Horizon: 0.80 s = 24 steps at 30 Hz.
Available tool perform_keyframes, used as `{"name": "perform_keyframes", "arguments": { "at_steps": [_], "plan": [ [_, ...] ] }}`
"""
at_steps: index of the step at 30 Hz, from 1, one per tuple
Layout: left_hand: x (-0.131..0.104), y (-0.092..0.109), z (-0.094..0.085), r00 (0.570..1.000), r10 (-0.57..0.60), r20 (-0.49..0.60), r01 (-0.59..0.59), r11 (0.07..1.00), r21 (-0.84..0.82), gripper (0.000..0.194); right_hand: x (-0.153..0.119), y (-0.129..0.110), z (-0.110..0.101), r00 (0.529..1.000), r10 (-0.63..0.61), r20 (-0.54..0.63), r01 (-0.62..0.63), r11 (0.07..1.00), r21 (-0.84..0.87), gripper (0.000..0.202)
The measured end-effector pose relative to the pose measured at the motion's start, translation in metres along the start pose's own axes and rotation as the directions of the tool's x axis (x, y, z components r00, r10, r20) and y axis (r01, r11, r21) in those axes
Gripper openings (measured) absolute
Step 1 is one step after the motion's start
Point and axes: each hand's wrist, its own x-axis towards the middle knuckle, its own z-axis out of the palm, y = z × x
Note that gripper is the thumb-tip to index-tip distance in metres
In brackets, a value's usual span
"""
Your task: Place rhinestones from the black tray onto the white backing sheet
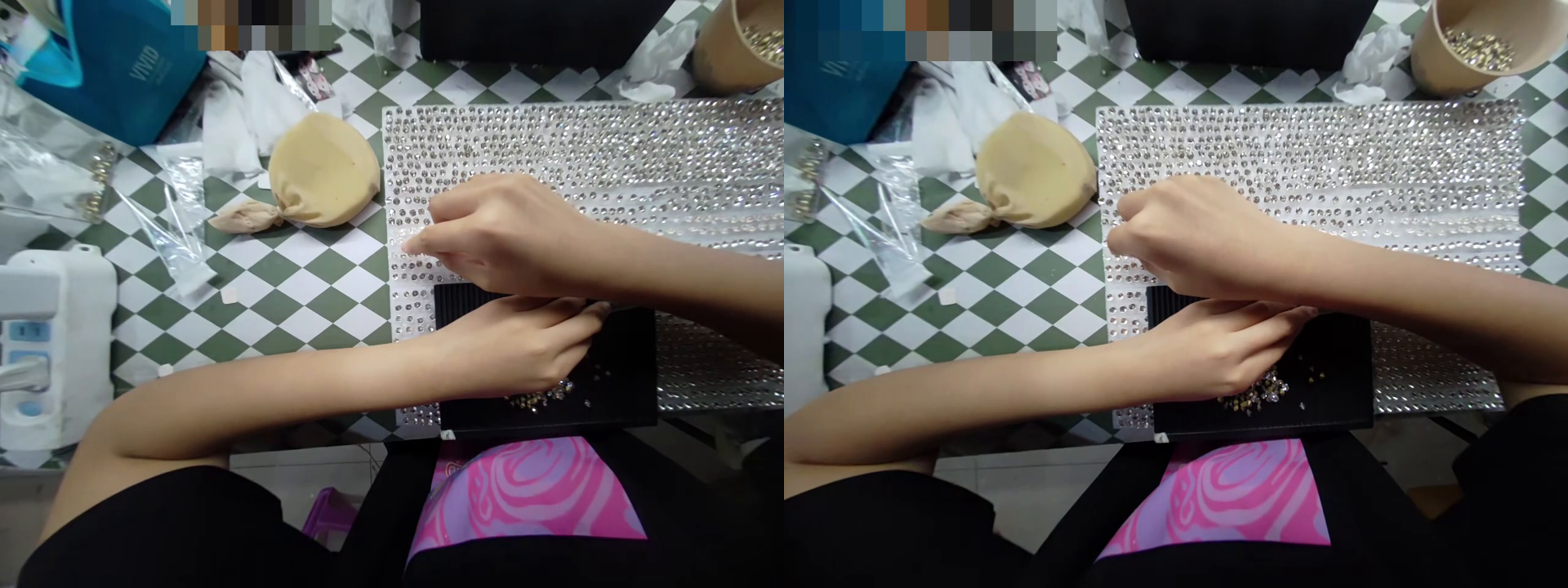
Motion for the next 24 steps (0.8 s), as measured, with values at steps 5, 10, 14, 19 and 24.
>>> {"name": "perform_keyframes", "arguments": {
  "at_steps": [5, 10, 14, 19, 24],
  "plan": [
    [0.0002, 0.0003, 0.001, 1.0, -0.015, -0.027, 0.014, 1.0, -0.017, 0.031, -0.0007, -0.0006, -0.0015, 1.0, 0.012, 0.022, -0.011, 1.0, -0.007, 0.039],
    [0.0005, 0.0008, 0.0013, 1.0, -0.019, -0.024, 0.018, 1.0, -0.024, 0.03, -0.0014, -0.0014, -0.0066, 0.998, 0.035, 0.048, -0.032, 0.998, -0.057, 0.033],
    [0.0003, 0.001, 0.0024, 1.0, -0.022, -0.022, 0.021, 0.999, -0.025, 0.03, -0.0031, -0.0013, -0.0076, 0.997, 0.052, 0.06, -0.05, 0.998, -0.039, 0.031],
    [0.0009, 0.0004, 0.0033, 0.999, -0.017, -0.045, 0.017, 1.0, -0.011, 0.029, -0.0063, -0.0001, -0.0062, 0.997, 0.053, 0.054, -0.052, 0.998, -0.029, 0.031],
    [0.0006, 0.0002, 0.0019, 1.0, -0.017, -0.024, 0.017, 1.0, -0.024, 0.029, -0.007, 0.0002, -0.0046, 0.997, 0.055, 0.049, -0.052, 0.998, -0.042, 0.03]
  ]
}}
